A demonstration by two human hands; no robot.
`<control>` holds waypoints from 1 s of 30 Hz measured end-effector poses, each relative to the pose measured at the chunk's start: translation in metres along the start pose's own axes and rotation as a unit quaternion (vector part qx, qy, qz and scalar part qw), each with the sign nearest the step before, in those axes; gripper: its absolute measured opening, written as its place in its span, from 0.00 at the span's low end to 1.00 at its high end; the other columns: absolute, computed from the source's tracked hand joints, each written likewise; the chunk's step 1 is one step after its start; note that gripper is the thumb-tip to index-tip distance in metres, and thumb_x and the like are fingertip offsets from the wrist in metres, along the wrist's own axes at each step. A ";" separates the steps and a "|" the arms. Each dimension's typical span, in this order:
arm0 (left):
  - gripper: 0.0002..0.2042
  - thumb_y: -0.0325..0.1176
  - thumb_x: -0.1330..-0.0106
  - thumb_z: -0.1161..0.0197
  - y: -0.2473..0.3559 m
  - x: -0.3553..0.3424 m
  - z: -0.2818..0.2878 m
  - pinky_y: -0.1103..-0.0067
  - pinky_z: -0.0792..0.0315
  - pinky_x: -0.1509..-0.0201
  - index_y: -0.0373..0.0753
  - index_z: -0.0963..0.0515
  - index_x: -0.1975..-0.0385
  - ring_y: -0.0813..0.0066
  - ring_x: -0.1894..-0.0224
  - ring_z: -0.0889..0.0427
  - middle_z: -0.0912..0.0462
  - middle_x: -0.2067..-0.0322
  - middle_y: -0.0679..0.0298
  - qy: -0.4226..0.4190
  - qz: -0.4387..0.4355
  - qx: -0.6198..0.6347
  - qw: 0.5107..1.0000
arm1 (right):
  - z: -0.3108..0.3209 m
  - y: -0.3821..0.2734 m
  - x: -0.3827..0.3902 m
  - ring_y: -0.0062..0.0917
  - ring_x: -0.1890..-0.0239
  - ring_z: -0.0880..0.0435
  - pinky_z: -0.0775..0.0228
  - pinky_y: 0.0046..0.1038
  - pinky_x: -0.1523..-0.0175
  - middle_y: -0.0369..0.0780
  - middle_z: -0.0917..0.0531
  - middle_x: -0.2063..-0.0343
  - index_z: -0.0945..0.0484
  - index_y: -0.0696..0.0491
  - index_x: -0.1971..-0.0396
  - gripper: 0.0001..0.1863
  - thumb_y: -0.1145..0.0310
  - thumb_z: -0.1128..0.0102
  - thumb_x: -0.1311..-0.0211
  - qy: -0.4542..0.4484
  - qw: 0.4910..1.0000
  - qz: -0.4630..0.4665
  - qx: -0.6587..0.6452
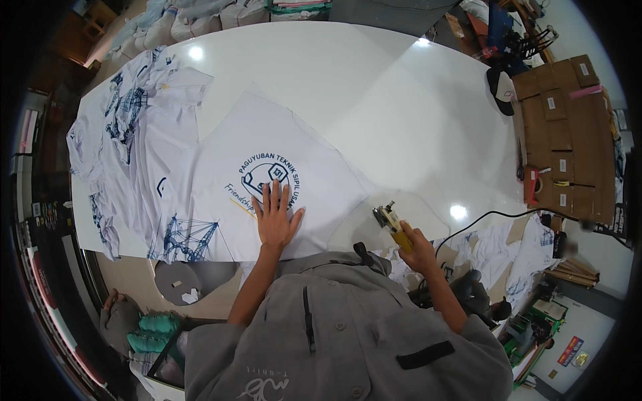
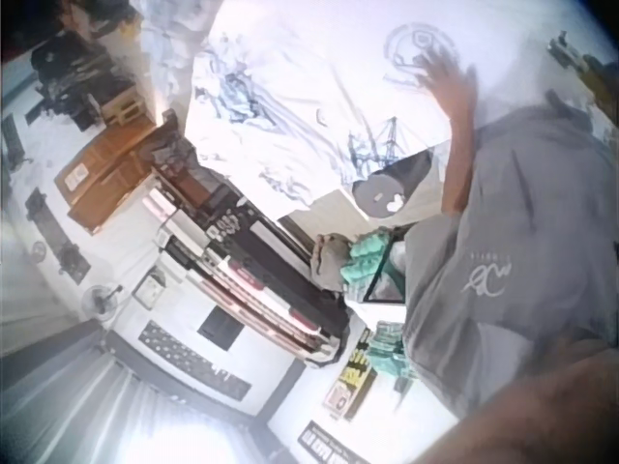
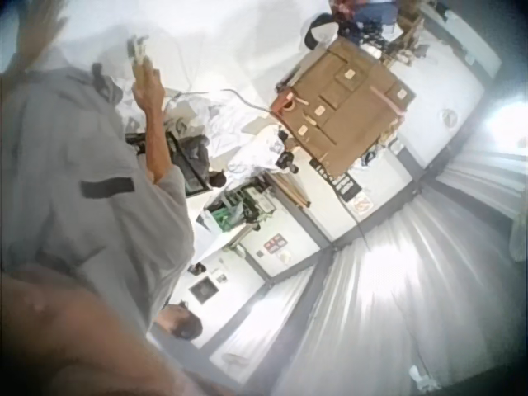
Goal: The person uses a yellow electric fabric cutter to cut a large piece of white fabric with a blue crane print on a white table. They repeatedly align the fabric, cut along a pattern, and remove the excess material.
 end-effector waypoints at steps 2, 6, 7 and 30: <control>0.37 0.58 0.26 0.43 0.002 -0.003 0.005 0.42 0.66 0.18 0.44 0.38 0.22 0.47 0.17 0.56 0.49 0.18 0.56 -0.008 -0.002 0.006 1.000 | -0.001 0.001 -0.005 0.49 0.56 0.15 0.20 0.45 0.51 0.48 0.20 0.55 0.33 0.36 0.25 0.45 0.67 0.33 0.47 0.006 1.000 0.003 0.004; 0.38 0.58 0.26 0.43 0.002 -0.001 0.006 0.42 0.65 0.18 0.44 0.38 0.22 0.48 0.16 0.56 0.49 0.18 0.56 -0.006 -0.007 -0.002 1.000 | 0.000 -0.002 -0.022 0.49 0.58 0.15 0.20 0.45 0.52 0.47 0.20 0.56 0.33 0.35 0.25 0.45 0.68 0.32 0.48 0.011 1.000 0.024 0.014; 0.38 0.58 0.26 0.43 0.001 -0.002 0.005 0.42 0.65 0.18 0.44 0.38 0.22 0.48 0.16 0.56 0.49 0.18 0.56 -0.007 -0.006 -0.003 1.000 | 0.003 -0.003 -0.026 0.49 0.59 0.15 0.20 0.46 0.53 0.47 0.20 0.56 0.33 0.34 0.25 0.45 0.68 0.33 0.48 0.013 0.999 0.028 0.017; 0.38 0.62 0.27 0.43 -0.002 -0.003 0.003 0.42 0.67 0.18 0.50 0.38 0.21 0.53 0.16 0.56 0.50 0.18 0.62 -0.005 0.008 0.010 1.000 | 0.008 -0.043 -0.075 0.45 0.52 0.16 0.21 0.41 0.46 0.46 0.18 0.55 0.35 0.39 0.24 0.46 0.70 0.31 0.47 0.012 0.999 0.037 -0.013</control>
Point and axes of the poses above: each hand's wrist, its own x-axis away from the middle knuckle, its own z-axis out of the back of the hand, y = z × x, the point moved 9 cm from there along -x, towards the middle knuckle
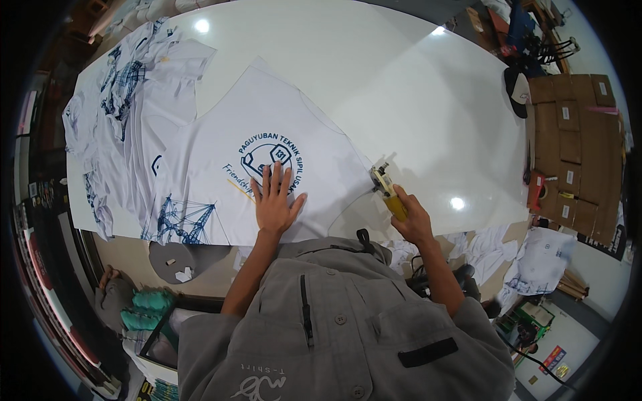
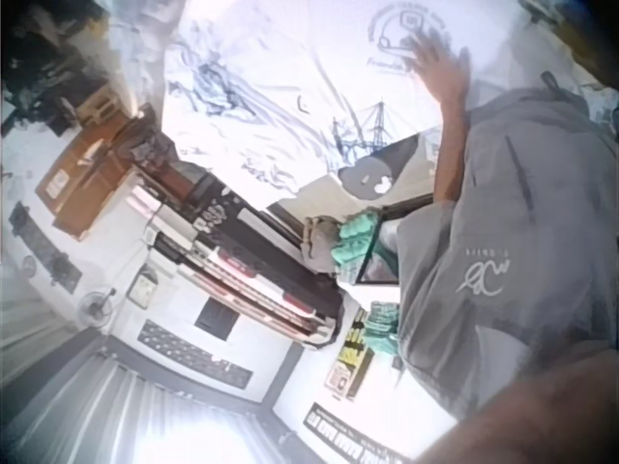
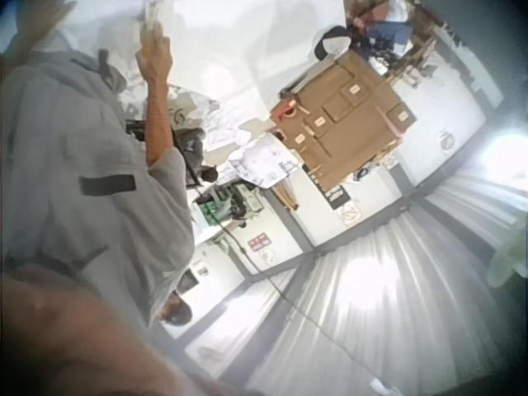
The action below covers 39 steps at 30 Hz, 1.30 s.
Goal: The person uses a yellow electric fabric cutter to cut a large piece of white fabric with a blue crane print on a white table. They repeatedly align the fabric, cut along a pattern, and remove the excess material.
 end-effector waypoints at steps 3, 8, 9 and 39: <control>0.38 0.62 0.27 0.44 0.000 0.000 0.001 0.41 0.66 0.18 0.50 0.38 0.21 0.54 0.16 0.56 0.50 0.17 0.62 0.002 0.001 0.005 1.000 | 0.001 -0.007 -0.010 0.44 0.52 0.16 0.22 0.40 0.45 0.46 0.18 0.55 0.35 0.40 0.23 0.46 0.70 0.31 0.47 0.003 1.000 0.004 -0.003; 0.38 0.63 0.27 0.44 -0.001 -0.001 -0.001 0.41 0.65 0.18 0.51 0.38 0.21 0.54 0.16 0.55 0.49 0.18 0.62 0.007 0.002 0.009 1.000 | 0.003 -0.020 -0.030 0.45 0.53 0.16 0.22 0.41 0.46 0.47 0.18 0.55 0.36 0.41 0.23 0.47 0.71 0.32 0.47 -0.008 1.000 0.003 -0.003; 0.38 0.63 0.27 0.44 -0.001 -0.001 -0.002 0.41 0.65 0.18 0.51 0.38 0.21 0.54 0.16 0.55 0.49 0.18 0.63 0.004 0.003 0.010 1.000 | 0.004 -0.023 -0.034 0.45 0.53 0.16 0.23 0.41 0.46 0.47 0.18 0.55 0.36 0.42 0.23 0.47 0.71 0.32 0.47 -0.010 1.000 0.001 -0.001; 0.37 0.59 0.30 0.38 0.000 0.000 0.007 0.41 0.60 0.19 0.50 0.34 0.23 0.53 0.17 0.52 0.44 0.19 0.61 0.038 0.001 0.024 0.999 | 0.028 -0.079 -0.145 0.45 0.54 0.15 0.21 0.41 0.47 0.46 0.19 0.57 0.37 0.31 0.23 0.46 0.71 0.37 0.45 -0.077 0.990 0.086 0.078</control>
Point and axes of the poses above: each hand's wrist, its own x-axis away from the middle knuckle, its own z-axis out of the back of the hand, y = z × x, the point moved 9 cm from there along -x, towards the middle knuckle
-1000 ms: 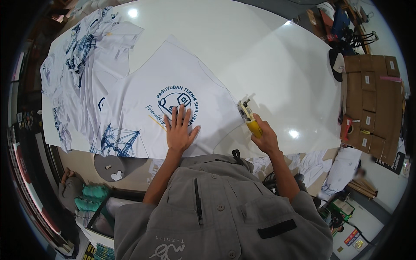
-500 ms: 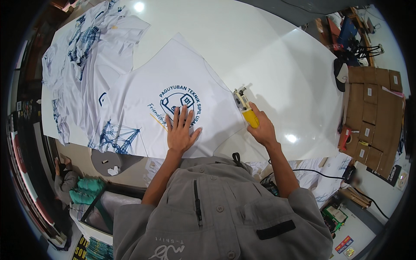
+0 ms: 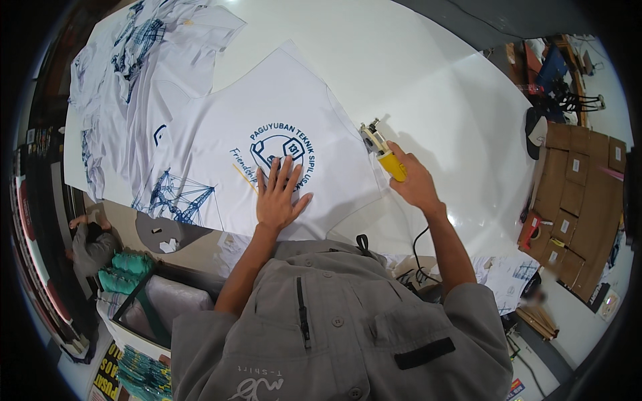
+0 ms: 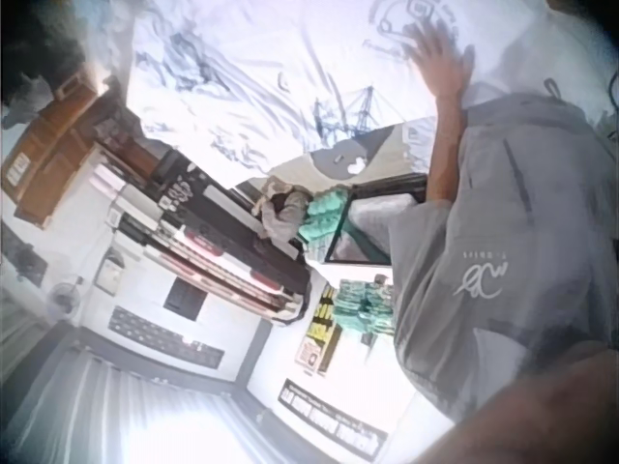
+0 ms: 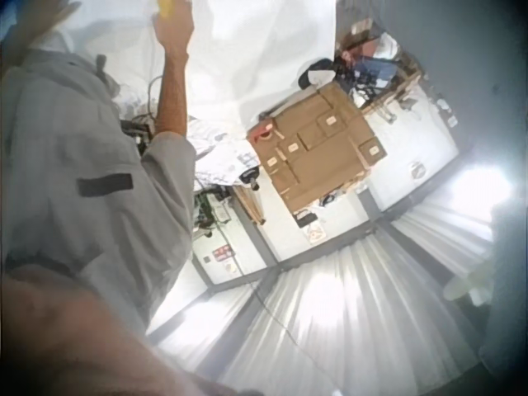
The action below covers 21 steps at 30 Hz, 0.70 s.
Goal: The person uses a yellow electric fabric cutter to cut a large piece of white fabric with a blue crane print on a white table. They repeatedly align the fabric, cut along a pattern, and remove the excess material.
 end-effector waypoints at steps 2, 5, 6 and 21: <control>0.37 0.59 0.30 0.38 0.000 0.000 0.000 0.41 0.60 0.19 0.49 0.34 0.24 0.53 0.17 0.51 0.44 0.19 0.61 0.002 -0.001 0.007 1.000 | 0.006 0.007 -0.005 0.45 0.55 0.15 0.21 0.42 0.48 0.45 0.20 0.57 0.37 0.30 0.23 0.46 0.70 0.38 0.45 -0.021 0.999 0.023 0.022; 0.37 0.60 0.30 0.37 -0.001 -0.001 0.000 0.41 0.59 0.19 0.50 0.33 0.24 0.53 0.17 0.49 0.43 0.20 0.61 0.006 0.003 0.005 1.000 | 0.015 0.015 -0.012 0.43 0.57 0.15 0.20 0.39 0.48 0.43 0.20 0.55 0.35 0.29 0.24 0.45 0.71 0.40 0.45 -0.058 0.997 0.044 0.040; 0.37 0.60 0.30 0.37 -0.001 0.000 0.000 0.41 0.58 0.19 0.50 0.33 0.24 0.53 0.17 0.49 0.43 0.20 0.61 0.005 0.004 0.006 1.000 | 0.016 0.017 -0.015 0.42 0.57 0.15 0.20 0.39 0.49 0.43 0.21 0.55 0.35 0.29 0.24 0.45 0.71 0.40 0.45 -0.069 0.995 0.051 0.051; 0.36 0.65 0.28 0.44 -0.006 0.001 -0.008 0.44 0.60 0.17 0.57 0.35 0.23 0.61 0.16 0.53 0.46 0.18 0.68 -0.028 0.025 -0.017 0.999 | 0.012 0.002 -0.032 0.39 0.60 0.16 0.20 0.38 0.51 0.41 0.22 0.56 0.36 0.29 0.24 0.45 0.70 0.40 0.45 -0.095 0.989 0.079 0.083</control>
Point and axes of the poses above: each hand's wrist, its own x-axis away from the middle knuckle, its own z-axis out of the back of the hand, y = z × x, the point moved 9 cm from there along -x, towards the middle knuckle
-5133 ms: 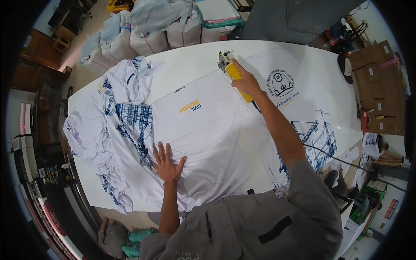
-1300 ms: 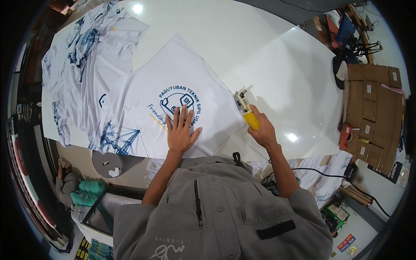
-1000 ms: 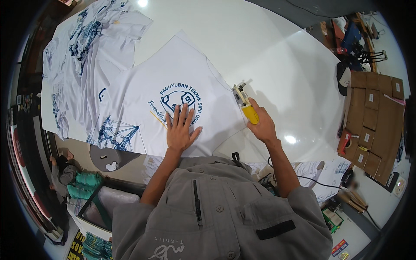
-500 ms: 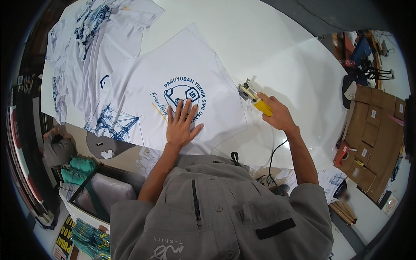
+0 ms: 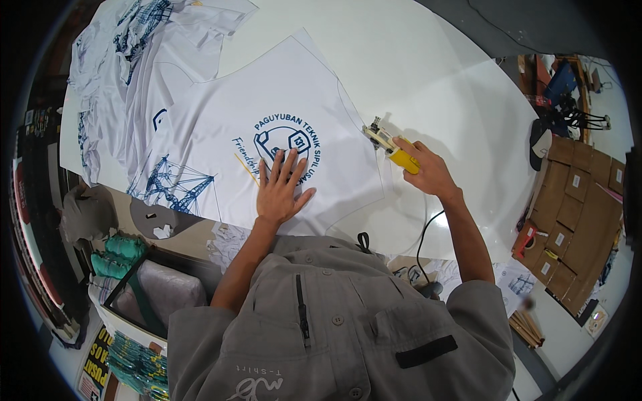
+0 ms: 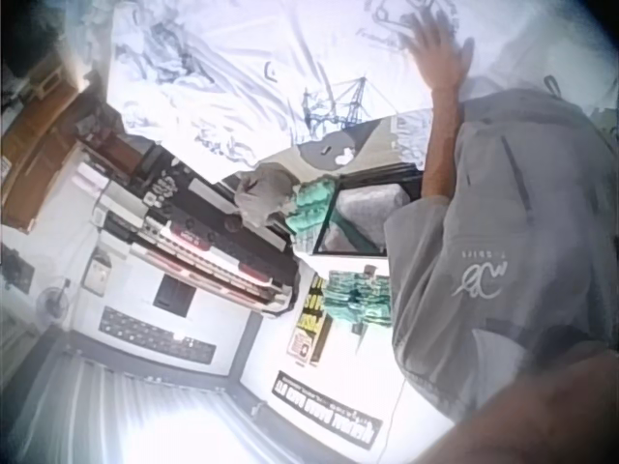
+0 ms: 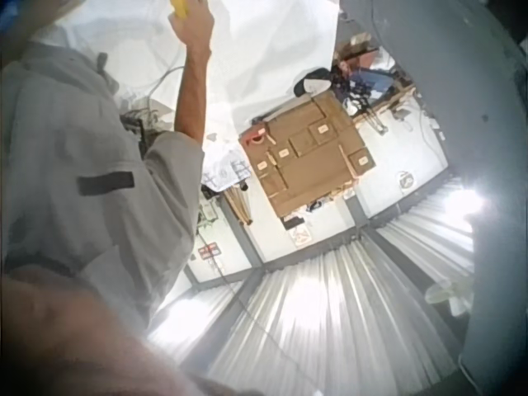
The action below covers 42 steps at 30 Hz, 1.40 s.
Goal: The person uses a yellow electric fabric cutter to cut a large piece of white fabric with a blue crane print on a white table. They repeatedly align the fabric, cut along a pattern, and remove the excess material.
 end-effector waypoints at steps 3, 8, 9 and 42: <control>0.36 0.64 0.28 0.43 0.000 -0.001 0.001 0.44 0.60 0.17 0.56 0.34 0.23 0.59 0.16 0.52 0.46 0.18 0.67 0.006 -0.006 0.012 1.000 | -0.002 -0.007 0.000 0.39 0.60 0.16 0.21 0.37 0.51 0.41 0.22 0.57 0.36 0.29 0.24 0.45 0.70 0.40 0.45 0.009 1.000 -0.017 -0.018; 0.37 0.62 0.30 0.39 0.001 -0.001 0.003 0.42 0.59 0.18 0.52 0.32 0.24 0.57 0.17 0.52 0.45 0.19 0.64 0.017 -0.013 0.029 0.999 | -0.003 -0.022 -0.007 0.40 0.60 0.17 0.22 0.37 0.51 0.41 0.22 0.58 0.36 0.29 0.24 0.45 0.70 0.40 0.45 0.041 0.999 -0.007 -0.032; 0.37 0.62 0.30 0.39 0.001 -0.001 0.003 0.42 0.59 0.18 0.52 0.33 0.24 0.57 0.17 0.52 0.45 0.19 0.65 0.017 -0.015 0.027 0.999 | -0.003 -0.024 -0.009 0.40 0.60 0.17 0.22 0.38 0.51 0.41 0.22 0.59 0.36 0.30 0.24 0.44 0.70 0.40 0.44 0.043 0.998 -0.012 -0.034; 0.36 0.62 0.29 0.42 0.000 -0.001 0.002 0.39 0.57 0.19 0.52 0.33 0.25 0.54 0.17 0.50 0.45 0.19 0.64 0.000 -0.014 0.043 0.999 | 0.011 -0.072 -0.091 0.45 0.47 0.16 0.24 0.43 0.41 0.48 0.18 0.53 0.43 0.28 0.21 0.51 0.69 0.34 0.46 0.138 0.978 -0.085 -0.130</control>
Point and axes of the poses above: each hand's wrist, its own x-axis away from the middle knuckle, its own z-axis out of the back of the hand, y = z × x, the point moved 9 cm from there along -x, towards the middle knuckle
